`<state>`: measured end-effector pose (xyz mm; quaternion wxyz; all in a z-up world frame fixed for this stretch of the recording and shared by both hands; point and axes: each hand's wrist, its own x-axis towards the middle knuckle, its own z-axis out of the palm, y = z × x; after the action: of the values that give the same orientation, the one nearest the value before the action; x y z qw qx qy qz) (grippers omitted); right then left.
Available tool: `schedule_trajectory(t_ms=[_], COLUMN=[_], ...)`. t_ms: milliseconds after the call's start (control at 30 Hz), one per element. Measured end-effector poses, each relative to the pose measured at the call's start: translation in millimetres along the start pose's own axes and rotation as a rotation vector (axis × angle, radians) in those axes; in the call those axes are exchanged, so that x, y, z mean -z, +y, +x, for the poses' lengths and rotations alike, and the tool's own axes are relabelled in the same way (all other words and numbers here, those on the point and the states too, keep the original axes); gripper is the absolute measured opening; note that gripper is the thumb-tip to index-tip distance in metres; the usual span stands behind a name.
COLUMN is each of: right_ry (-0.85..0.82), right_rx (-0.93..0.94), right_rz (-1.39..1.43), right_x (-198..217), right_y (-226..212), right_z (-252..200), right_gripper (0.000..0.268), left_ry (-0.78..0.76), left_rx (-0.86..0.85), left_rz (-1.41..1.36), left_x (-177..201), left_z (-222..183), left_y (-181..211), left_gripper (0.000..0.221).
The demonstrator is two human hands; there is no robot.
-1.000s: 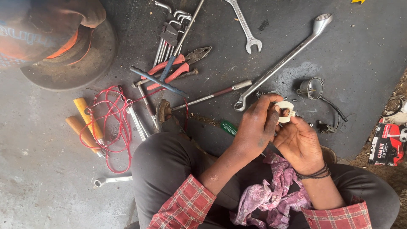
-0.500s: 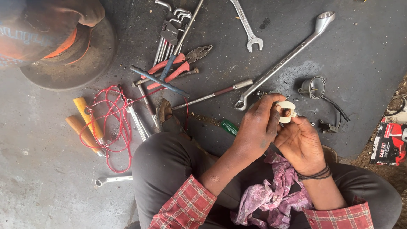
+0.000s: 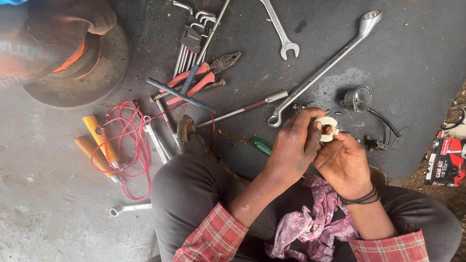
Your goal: Repair and reassemble a motorcycle carburetor using various tools.
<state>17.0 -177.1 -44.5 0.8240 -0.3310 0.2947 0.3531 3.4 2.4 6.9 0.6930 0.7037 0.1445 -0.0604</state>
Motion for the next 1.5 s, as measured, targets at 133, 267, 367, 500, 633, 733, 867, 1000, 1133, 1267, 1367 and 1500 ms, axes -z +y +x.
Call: schedule_trajectory(t_ms=[133, 267, 367, 500, 633, 733, 867, 1000, 1133, 1267, 1367, 1500], right_ry=[0.012, 0.076, 0.11, 0.124, 0.111, 0.107, 0.105, 0.106, 0.118, 0.14, 0.139, 0.142], right_rx=[-0.002, 0.036, 0.187, 0.671, 0.934, 0.976, 0.988, 1.021, 1.038, 1.028, 1.022, 1.026], right_rz=[-0.021, -0.064, -0.182, -1.016, -1.589, -1.655, -1.685, -1.714, -1.739, -1.743, -1.745, -1.753], right_x=[-11, 4, 0, -19, -44, -45, -40, -37, -39, -37, -34, -34], right_y=[-1, -8, -20, -30, -28, -27, -27, -26, -26, -26, -28, -30], right_z=[-1, -1, -7, -21, -25, -26, -27, -27, -27, -26, -26, -27], right_gripper=[0.017, 0.013, 0.012, 0.024, 0.038, 0.039, 0.038, 0.035, 0.034, 0.032, 0.03, 0.028], left_ry=[0.007, 0.088, 0.105, 0.074, 0.083, 0.072, 0.083, 0.078, 0.069, 0.016, 0.001, -0.019], left_rx=[0.018, -0.158, -0.159, -0.111, -0.125, -0.124, -0.173, -0.215, -0.249, -0.2, -0.173, -0.096], left_rz=[-0.017, 0.061, 0.072, 0.112, 0.126, 0.149, 0.223, 0.234, 0.232, 0.203, 0.177, 0.174], left_x=[1, -1, 2, 3, 4, 3, -1, -1, -2, -1, -2, 4], left_z=[0, -1, -2, -1, 0, -1, -1, -3, -5, -3, -2, 0], left_y=[1, -15, -11, -10, -6, -9, -12, -13, -15, -12, -15, -5], left_gripper=[0.025, 0.021, 0.021, 0.024, 0.025, 0.024, 0.023, 0.024, 0.026, 0.028, 0.031, 0.038])
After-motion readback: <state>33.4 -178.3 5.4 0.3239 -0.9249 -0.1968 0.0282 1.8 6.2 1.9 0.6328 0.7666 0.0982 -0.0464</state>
